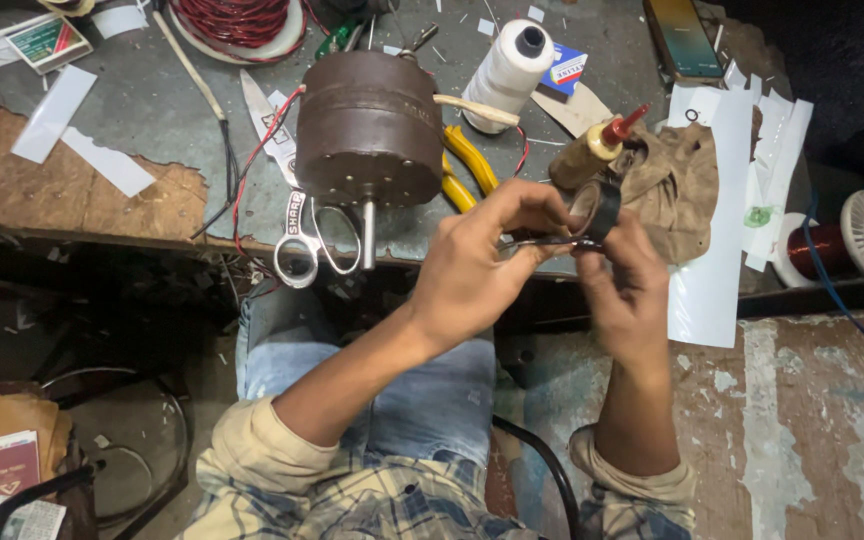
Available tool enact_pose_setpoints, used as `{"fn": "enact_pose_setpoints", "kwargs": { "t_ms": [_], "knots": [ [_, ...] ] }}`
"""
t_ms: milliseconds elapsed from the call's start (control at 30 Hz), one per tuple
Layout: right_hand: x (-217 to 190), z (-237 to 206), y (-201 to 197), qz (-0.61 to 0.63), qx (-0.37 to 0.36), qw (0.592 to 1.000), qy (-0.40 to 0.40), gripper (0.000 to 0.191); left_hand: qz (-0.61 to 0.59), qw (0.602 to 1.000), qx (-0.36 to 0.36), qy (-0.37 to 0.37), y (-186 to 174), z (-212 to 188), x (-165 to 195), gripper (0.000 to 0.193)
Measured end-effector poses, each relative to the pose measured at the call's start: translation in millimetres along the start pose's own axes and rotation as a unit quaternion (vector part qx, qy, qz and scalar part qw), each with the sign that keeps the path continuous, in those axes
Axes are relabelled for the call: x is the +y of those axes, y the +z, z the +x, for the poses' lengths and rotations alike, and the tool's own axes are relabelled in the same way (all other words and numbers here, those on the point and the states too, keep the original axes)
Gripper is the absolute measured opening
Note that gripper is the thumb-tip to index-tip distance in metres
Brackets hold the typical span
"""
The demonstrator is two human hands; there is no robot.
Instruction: The person sits at a cluttered workbench and works on a cylindrical electrical motor. They handle a small metal ring, wrap it with black tape, and then wrap white tape around the motor's shaft and wires. The person uses their hands to manipulate the components and tape.
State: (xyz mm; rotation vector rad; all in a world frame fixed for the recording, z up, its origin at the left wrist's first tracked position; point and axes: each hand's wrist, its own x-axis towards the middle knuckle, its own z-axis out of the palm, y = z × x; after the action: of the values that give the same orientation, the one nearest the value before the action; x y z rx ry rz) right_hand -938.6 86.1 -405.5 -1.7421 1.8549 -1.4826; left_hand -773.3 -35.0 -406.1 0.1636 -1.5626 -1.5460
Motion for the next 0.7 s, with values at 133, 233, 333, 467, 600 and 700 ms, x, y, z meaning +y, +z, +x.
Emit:
{"fn": "enact_pose_setpoints", "kwargs": {
  "t_ms": [133,233,333,467,600,700],
  "knots": [
    [1,-6,14,-0.024,0.046,0.998,0.027,0.018,-0.011,1.0,0.006,-0.024,1,-1,2,0.031],
    [2,-10,21,-0.009,0.082,0.997,0.007,0.016,0.051,0.999,0.005,-0.01,3,-3,3,0.039],
    [1,-9,23,-0.045,0.101,0.994,-0.022,0.018,0.142,0.989,-0.005,0.045,2,-5,3,0.041],
    [-3,-8,27,-0.129,0.139,0.982,-0.012,0.021,0.261,0.954,-0.01,0.143,0,-6,0,0.045],
    [-7,-13,28,-0.191,0.158,0.969,-0.002,0.026,0.279,0.942,0.022,0.184,5,-6,0,0.037],
    [-8,-16,30,-0.246,0.157,0.956,-0.034,0.033,0.263,0.952,0.058,0.145,11,-6,3,0.029]
  ]
}}
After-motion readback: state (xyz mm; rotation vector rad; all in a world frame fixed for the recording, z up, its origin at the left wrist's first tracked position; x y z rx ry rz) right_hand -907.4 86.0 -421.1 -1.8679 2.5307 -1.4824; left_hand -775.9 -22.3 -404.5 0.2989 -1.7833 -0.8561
